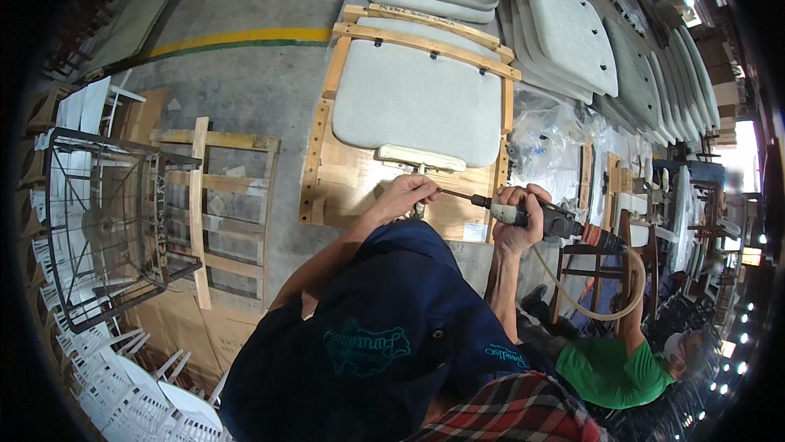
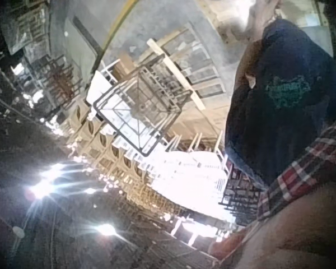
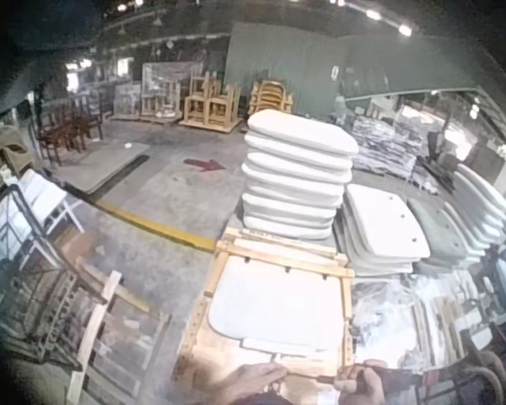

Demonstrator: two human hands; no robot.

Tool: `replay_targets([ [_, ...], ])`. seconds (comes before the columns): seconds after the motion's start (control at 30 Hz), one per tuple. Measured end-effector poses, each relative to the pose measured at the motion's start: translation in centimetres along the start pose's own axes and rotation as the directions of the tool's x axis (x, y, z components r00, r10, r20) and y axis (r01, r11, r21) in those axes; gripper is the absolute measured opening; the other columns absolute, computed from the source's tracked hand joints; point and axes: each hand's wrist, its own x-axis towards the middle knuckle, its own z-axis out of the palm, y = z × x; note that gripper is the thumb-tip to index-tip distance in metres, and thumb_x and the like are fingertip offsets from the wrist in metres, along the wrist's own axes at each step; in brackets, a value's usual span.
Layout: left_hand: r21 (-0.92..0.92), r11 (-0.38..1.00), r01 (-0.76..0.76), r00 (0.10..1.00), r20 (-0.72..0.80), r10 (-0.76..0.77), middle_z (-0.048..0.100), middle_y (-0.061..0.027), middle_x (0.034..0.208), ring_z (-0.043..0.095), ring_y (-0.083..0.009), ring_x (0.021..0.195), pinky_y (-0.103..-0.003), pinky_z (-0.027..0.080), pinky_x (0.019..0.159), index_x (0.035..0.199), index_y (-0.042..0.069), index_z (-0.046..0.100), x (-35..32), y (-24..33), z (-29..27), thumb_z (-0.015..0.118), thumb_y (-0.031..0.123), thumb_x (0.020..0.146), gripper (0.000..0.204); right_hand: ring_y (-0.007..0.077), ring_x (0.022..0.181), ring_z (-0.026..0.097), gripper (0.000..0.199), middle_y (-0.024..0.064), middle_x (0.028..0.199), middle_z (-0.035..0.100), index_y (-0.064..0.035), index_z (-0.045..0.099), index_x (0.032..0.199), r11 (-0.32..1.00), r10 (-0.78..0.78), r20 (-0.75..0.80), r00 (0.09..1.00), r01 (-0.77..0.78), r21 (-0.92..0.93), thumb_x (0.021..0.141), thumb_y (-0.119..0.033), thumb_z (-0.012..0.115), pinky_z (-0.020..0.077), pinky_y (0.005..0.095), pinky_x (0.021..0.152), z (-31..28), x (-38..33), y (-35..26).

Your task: The person places a white upholstered seat onto a wooden chair frame and uses a pneumatic screwdriver to fasten screws at multiple points. After securing the seat, the person removes it and repeats the process with another seat cushion.

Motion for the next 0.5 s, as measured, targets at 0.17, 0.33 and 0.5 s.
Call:
replay_targets([
  [0.17,-0.044,0.999,-0.006,0.997,0.08,0.01,0.072,-0.0037,0.091,0.063,-0.0095,0.085,-0.026,0.051,0.081,0.105,0.001,0.072,-0.2,1.5,-0.6,0.062,0.016,0.103,0.018,0.024,0.067,0.054,0.025,0.0083,0.07,0.053,-0.0054,0.059,0.112,0.999,0.029,-0.037,0.999,-0.028,0.024,0.093,-0.022,0.057,0.0476,0.0487,0.082,-0.2,0.6,0.0],
  [0.33,-0.06,0.995,-0.085,0.996,0.023,0.086,0.07,-0.0023,0.087,0.062,-0.0088,0.082,-0.025,0.05,0.079,0.098,0.001,0.071,0.4,1.4,-1.1,0.061,0.025,0.104,0.026,0.0231,0.067,0.052,0.023,0.0072,0.069,0.052,-0.0065,0.06,0.109,0.996,0.062,-0.112,0.992,-0.054,0.067,0.093,-0.023,0.056,0.0469,0.0472,0.082,0.8,1.6,0.4],
  [0.5,-0.045,0.997,-0.064,0.998,-0.007,0.064,0.066,-0.001,0.083,0.059,-0.0078,0.076,-0.024,0.049,0.071,0.094,0.002,0.069,1.5,3.4,-1.8,0.058,0.027,0.105,0.03,0.0258,0.068,0.057,0.024,0.0103,0.071,0.056,-0.0059,0.058,0.113,0.993,0.018,0.035,0.999,-0.022,0.119,0.093,-0.02,0.055,0.0487,0.0482,0.079,1.4,3.6,1.2],
])
